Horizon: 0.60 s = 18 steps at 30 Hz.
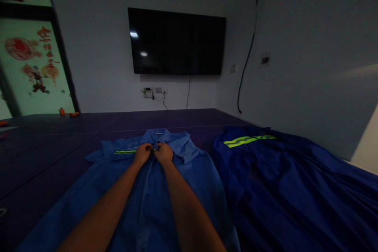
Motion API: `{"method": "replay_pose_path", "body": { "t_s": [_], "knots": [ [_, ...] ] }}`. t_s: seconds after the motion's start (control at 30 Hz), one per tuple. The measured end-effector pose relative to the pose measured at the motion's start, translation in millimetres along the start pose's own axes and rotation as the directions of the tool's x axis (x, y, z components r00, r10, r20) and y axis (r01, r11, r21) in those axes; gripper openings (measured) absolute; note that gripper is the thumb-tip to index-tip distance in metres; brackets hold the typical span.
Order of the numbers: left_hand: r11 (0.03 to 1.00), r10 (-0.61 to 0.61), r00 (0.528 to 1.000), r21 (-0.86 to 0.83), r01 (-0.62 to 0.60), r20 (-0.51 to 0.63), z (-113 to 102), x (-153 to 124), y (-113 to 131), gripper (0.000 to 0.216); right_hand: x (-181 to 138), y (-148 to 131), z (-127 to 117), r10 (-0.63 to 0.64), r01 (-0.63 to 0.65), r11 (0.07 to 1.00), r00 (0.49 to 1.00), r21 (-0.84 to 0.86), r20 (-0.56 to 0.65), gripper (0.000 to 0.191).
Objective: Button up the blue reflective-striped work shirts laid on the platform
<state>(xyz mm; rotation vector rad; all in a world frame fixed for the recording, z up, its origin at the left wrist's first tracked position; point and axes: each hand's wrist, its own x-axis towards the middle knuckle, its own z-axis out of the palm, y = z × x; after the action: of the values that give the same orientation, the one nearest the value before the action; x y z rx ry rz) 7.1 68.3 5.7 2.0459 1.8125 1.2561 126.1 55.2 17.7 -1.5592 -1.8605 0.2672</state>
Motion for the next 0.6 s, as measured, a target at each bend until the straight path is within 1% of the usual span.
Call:
{"method": "replay_pose_path", "body": {
  "t_s": [0.27,0.6],
  "knots": [
    [0.994,-0.028,0.998,-0.108,0.022,-0.050,4,4,-8,0.017,2,2,3,0.000,0.000,1.000,1.000,0.010,0.004,0.024],
    [0.988,-0.016,0.996,-0.157,0.002,-0.085,7,6,-12,0.016,3,4,6,-0.006,0.006,1.000,1.000,0.002,-0.007,0.023]
  ]
}}
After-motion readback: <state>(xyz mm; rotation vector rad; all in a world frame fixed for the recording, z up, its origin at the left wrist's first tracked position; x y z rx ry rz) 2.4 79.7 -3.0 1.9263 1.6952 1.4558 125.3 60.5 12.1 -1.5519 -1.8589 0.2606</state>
